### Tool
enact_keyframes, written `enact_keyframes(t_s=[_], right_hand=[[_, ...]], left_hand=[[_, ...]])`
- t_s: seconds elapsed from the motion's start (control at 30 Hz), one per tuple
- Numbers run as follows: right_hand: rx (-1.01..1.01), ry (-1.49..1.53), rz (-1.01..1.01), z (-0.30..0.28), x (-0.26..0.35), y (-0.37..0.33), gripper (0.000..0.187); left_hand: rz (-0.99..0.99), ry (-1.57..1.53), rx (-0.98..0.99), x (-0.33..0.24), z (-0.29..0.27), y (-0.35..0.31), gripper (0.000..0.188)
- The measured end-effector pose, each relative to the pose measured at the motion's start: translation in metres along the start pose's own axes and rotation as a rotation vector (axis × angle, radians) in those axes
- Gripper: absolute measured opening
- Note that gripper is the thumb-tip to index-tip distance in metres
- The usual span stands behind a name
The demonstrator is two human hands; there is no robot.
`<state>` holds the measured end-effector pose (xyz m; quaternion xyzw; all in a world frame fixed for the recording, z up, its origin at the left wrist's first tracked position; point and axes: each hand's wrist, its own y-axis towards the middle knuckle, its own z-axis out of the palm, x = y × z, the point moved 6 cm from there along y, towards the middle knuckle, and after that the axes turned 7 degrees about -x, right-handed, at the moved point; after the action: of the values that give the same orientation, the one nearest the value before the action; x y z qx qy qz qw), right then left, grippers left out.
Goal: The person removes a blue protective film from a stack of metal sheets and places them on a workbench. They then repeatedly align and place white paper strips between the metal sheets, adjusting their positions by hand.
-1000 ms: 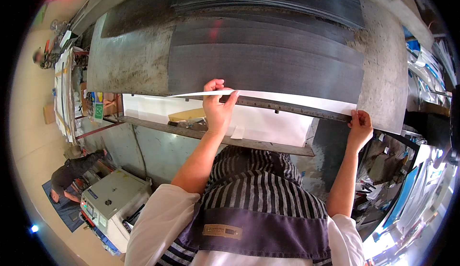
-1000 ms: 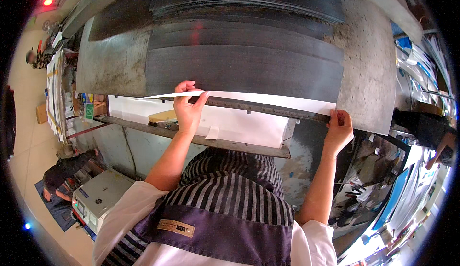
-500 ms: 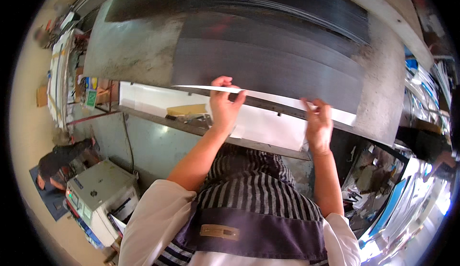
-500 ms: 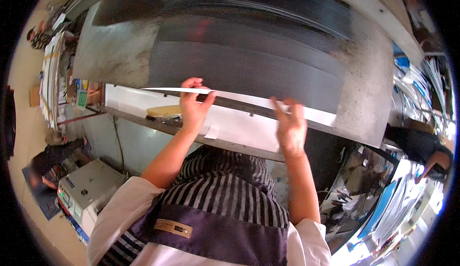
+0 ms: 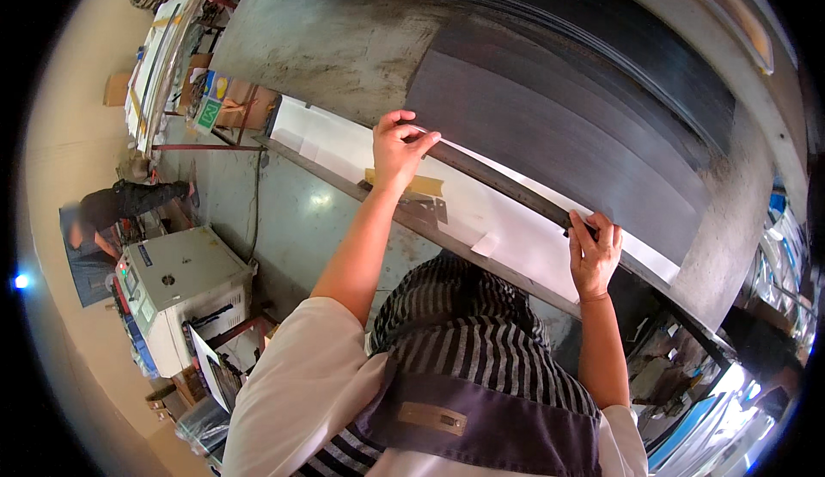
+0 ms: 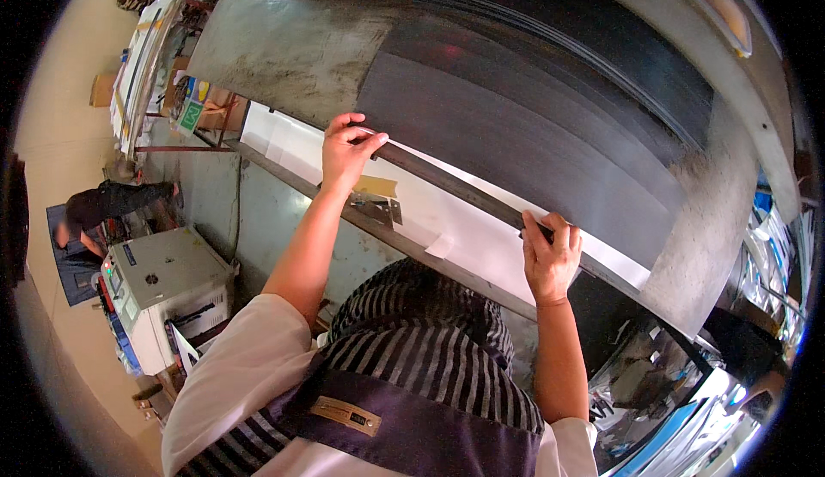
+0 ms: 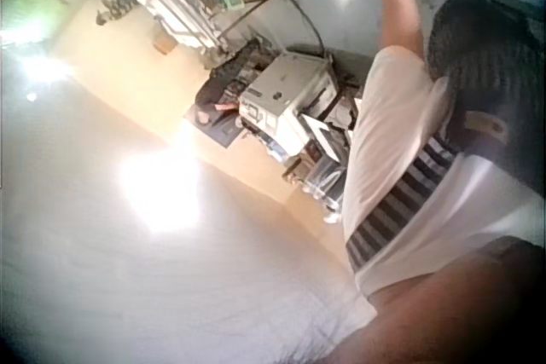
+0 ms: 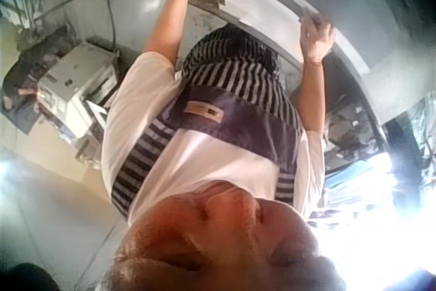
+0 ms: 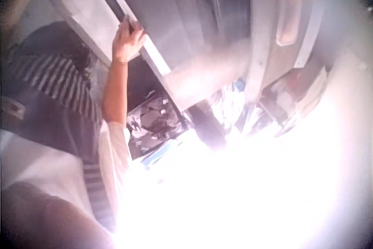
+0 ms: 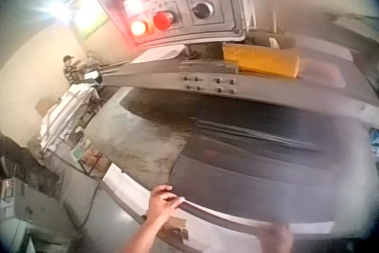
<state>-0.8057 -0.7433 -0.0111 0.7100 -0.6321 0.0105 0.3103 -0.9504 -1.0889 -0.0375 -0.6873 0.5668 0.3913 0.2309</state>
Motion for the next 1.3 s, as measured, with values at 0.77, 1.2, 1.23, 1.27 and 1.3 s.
enact_keyframes(t_s=[0.77, 1.2, 1.23, 1.27, 1.3], right_hand=[[0.024, 0.044, 0.056, 0.001, -0.002, 0.001, 0.03], [0.012, 0.067, 0.043, -0.002, 0.003, 0.004, 0.036], [0.02, 0.07, 0.056, -0.003, 0.002, 0.004, 0.037], [0.015, 0.076, 0.061, -0.002, 0.0, 0.003, 0.037], [0.018, 0.083, 0.077, -0.003, -0.002, 0.003, 0.037]], left_hand=[[-0.135, 0.303, 0.193, 0.0, -0.013, 0.037, 0.047], [0.859, 0.291, 0.155, -0.144, 0.11, -0.038, 0.034], [0.883, 0.277, 0.215, -0.141, 0.119, -0.038, 0.037], [0.908, 0.264, 0.276, -0.136, 0.125, -0.038, 0.04], [0.884, 0.29, 0.302, -0.138, 0.129, -0.036, 0.041]])
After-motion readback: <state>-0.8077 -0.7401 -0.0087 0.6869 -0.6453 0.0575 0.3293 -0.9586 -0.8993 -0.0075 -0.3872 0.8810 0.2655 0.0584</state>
